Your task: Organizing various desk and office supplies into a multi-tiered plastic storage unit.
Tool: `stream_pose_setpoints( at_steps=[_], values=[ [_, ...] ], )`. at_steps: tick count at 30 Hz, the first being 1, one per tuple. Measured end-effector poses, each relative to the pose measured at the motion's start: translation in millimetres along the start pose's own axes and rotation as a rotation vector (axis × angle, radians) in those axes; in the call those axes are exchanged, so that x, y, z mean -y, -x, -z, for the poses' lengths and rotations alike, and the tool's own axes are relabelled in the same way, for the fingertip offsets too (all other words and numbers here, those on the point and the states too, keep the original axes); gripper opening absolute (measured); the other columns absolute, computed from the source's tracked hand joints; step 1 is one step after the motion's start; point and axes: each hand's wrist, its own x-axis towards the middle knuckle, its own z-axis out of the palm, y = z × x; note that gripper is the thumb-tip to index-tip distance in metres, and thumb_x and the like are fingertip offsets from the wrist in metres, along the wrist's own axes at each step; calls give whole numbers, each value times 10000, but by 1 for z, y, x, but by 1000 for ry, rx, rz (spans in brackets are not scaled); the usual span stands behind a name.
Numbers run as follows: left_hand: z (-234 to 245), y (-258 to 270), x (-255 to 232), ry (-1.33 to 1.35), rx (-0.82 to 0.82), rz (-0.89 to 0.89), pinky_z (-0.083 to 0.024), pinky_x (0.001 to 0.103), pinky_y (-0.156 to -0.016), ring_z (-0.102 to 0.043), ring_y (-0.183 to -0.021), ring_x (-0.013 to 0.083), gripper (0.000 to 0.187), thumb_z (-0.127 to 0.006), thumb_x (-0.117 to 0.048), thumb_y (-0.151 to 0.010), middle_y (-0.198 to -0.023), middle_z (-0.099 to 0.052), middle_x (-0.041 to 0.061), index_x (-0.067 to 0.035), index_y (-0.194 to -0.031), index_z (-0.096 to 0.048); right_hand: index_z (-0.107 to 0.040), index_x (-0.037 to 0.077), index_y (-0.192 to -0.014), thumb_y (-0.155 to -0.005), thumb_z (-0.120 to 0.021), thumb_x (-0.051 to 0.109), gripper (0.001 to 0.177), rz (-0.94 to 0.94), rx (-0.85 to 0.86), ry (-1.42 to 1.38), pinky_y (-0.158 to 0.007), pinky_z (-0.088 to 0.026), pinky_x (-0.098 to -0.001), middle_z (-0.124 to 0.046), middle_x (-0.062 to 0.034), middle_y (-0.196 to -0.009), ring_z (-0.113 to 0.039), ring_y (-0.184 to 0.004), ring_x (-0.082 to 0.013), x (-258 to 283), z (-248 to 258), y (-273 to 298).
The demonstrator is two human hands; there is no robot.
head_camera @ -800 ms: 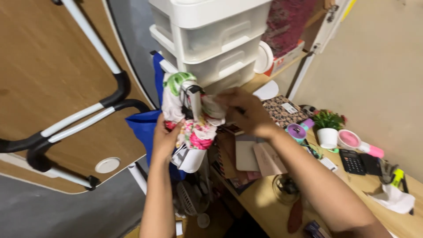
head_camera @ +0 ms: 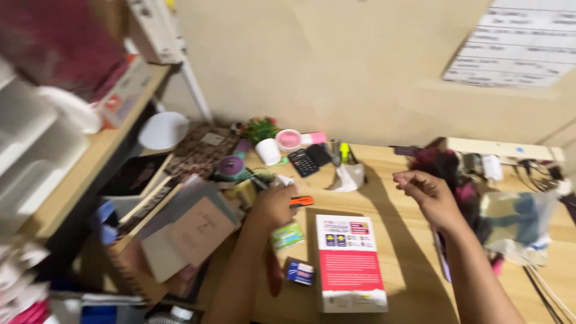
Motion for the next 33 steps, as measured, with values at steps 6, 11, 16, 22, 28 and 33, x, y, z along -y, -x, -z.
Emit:
stream_pose_setpoints(
  at_steps=[6,11,16,22,28,33],
  values=[
    [-77,-18,19,-200,-199,58,-550,495,-800,-662,-989,361,290,-725,-163,-740,-1087,-669,144,-61,-999,-644,-719,16,-1181,-962,-637,94,247,-66,17,30,-864,-543,-295,-763,-31,-1074,-689,-983,-124,-23,13,14],
    [-91,-31,21,-249,-170,143,-538,525,-778,-660,-970,375,328,-754,-214,-741,-1030,-672,145,-47,-995,-629,-723,21,-1156,-966,-653,93,215,-19,93,67,-888,-541,-274,-770,-37,-1066,-681,-996,-110,-44,0,11],
    [-69,-40,-21,-27,-106,214,-542,516,-742,-700,-854,395,291,-698,-207,-912,-929,-720,176,-44,-1126,-586,-737,49,-1168,-948,-689,108,233,-159,106,90,-832,-558,-286,-778,-54,-1051,-685,-945,-133,-35,-24,15],
    [-66,-44,-88,329,-139,-176,-574,449,-704,-742,-805,350,421,-781,-202,-841,-928,-739,149,-143,-1204,-575,-569,38,-1387,-906,-590,-35,487,266,198,85,-874,-562,-287,-555,-59,-1315,-599,-1127,-157,21,-66,19],
    [-73,-42,-102,711,-165,116,-593,371,-780,-762,-876,265,608,-839,-219,-753,-954,-722,143,-104,-1271,-541,-697,35,-1233,-1050,-571,120,237,-96,151,-64,-728,-565,-300,-641,-52,-849,-576,-759,-126,-47,-78,12],
    [-120,-34,-87,1442,-94,250,-504,286,-1004,-665,-1151,119,487,-694,-259,-964,-1146,-725,51,-59,-1376,-530,-665,32,-1094,-977,-594,55,139,-158,158,-345,-768,-589,-292,-724,-4,-968,-684,-850,-94,-38,-110,14]
  ],
)
